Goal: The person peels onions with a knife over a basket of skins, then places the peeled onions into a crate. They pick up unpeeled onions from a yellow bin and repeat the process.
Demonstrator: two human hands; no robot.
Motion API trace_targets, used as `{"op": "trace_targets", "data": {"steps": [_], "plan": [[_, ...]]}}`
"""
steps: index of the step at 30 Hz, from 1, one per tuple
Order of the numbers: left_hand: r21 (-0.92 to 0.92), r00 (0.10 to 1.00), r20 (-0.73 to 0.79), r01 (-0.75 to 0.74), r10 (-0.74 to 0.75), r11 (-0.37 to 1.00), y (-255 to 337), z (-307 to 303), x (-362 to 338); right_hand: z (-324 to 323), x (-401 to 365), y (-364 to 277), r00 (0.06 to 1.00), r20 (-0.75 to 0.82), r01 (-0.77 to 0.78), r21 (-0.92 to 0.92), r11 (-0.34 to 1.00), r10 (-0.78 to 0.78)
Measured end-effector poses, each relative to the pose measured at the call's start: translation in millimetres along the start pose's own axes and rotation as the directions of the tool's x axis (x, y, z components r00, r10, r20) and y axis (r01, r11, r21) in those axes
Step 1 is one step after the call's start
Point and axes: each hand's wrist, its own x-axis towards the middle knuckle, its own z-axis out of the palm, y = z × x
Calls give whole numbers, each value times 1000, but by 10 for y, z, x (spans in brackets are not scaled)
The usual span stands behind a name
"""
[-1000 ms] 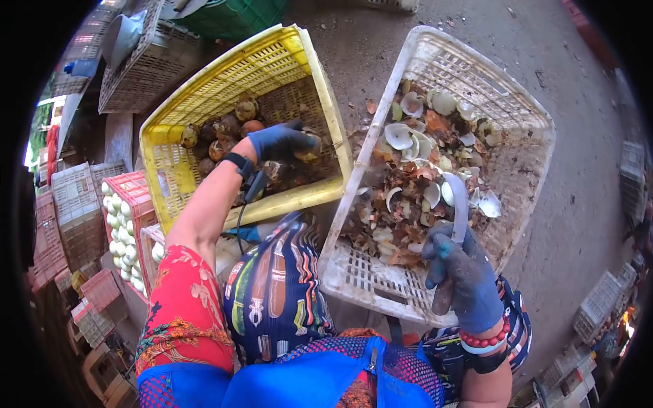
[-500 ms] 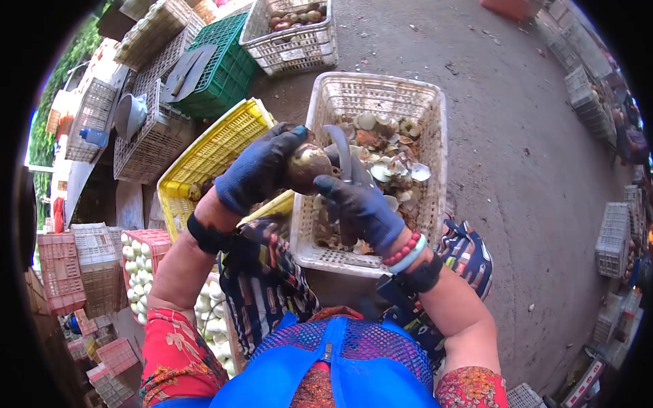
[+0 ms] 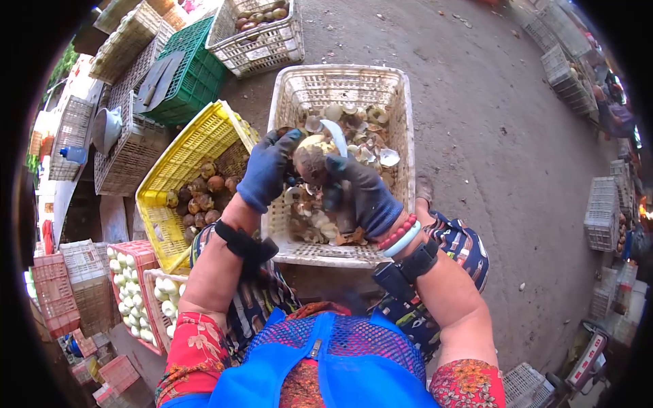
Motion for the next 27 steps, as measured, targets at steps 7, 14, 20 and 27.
{"op": "trace_targets", "data": {"steps": [7,14,20,27], "plan": [[873,939,166,-281,300,398,-110,-188,211,299,49,-216,885,-170,260,-593,762,-434],[-294,793,552,474,-257,830,3,-7,94,113,410,187,686,19,401,-844,356,-727],[-497,826,555,420,-93,759,13,-311,62,355,326,31,718,-127,359,-774,521,-685],[-513,838,546,320,15,796,126,-440,-30,311,284,3,809,-162,191,-836,514,-564]]}}
